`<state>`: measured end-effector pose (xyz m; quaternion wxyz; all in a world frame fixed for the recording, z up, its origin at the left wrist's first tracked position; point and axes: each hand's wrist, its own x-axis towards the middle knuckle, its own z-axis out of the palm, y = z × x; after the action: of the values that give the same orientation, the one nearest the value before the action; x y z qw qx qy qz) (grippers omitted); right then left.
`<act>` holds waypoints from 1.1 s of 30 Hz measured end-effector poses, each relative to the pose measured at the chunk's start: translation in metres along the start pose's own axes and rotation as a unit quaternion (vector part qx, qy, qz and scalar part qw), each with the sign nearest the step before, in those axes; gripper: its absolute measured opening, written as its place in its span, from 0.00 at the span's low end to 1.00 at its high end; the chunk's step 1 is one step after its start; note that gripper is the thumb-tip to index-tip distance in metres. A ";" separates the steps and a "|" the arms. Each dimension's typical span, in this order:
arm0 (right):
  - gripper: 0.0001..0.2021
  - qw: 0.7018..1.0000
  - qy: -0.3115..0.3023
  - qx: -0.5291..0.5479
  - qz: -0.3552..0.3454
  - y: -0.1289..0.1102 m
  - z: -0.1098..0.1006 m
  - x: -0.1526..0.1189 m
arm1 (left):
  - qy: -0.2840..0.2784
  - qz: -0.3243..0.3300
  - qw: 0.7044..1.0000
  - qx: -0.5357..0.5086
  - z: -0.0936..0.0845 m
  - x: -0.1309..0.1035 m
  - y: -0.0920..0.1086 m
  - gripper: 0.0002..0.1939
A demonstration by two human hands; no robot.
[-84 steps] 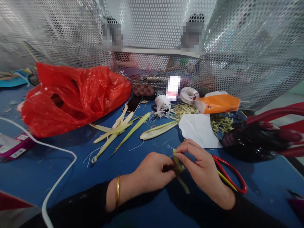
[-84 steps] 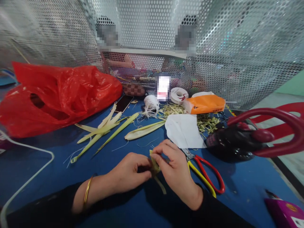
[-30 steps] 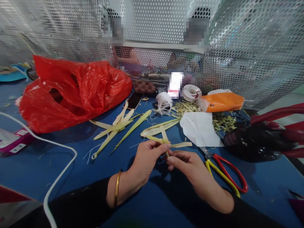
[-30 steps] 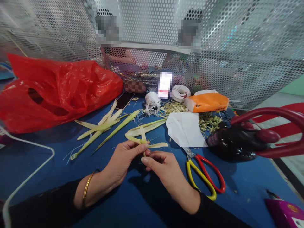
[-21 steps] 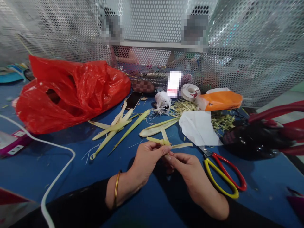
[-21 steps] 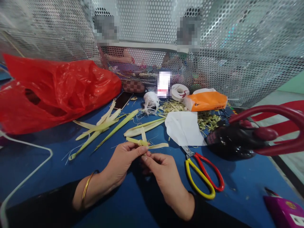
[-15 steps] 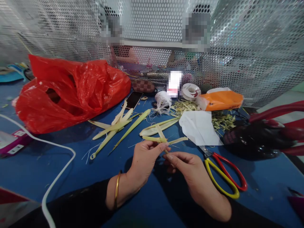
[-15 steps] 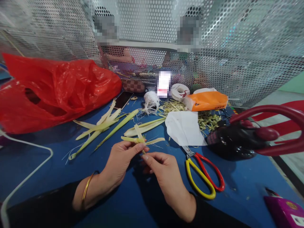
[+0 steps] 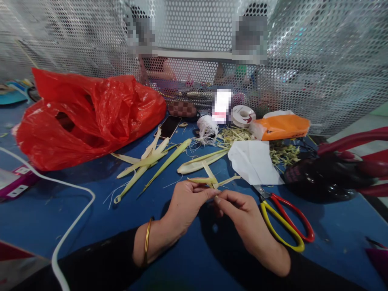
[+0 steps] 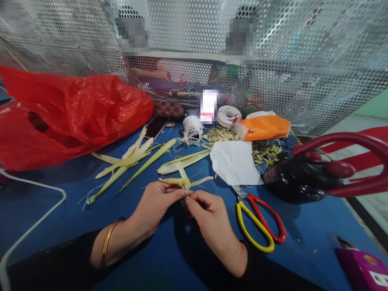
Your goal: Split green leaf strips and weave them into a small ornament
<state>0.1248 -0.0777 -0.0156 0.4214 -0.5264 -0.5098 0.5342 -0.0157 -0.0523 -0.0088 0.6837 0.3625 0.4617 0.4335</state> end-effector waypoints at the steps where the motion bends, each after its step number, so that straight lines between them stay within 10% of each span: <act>1: 0.14 1.000 -0.002 -0.006 -0.006 0.000 -0.001 0.000 | 0.009 -0.001 1.000 -0.001 0.000 0.000 0.001 0.09; 33: 0.18 0.987 -0.072 -0.104 -0.102 -0.001 -0.001 -0.003 | 0.035 -0.008 0.999 0.021 -0.003 0.000 0.007 0.13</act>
<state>0.1261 -0.0802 -0.0142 0.3785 -0.4733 -0.6426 0.4688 -0.0199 -0.0490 -0.0031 0.6630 0.3570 0.4976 0.4307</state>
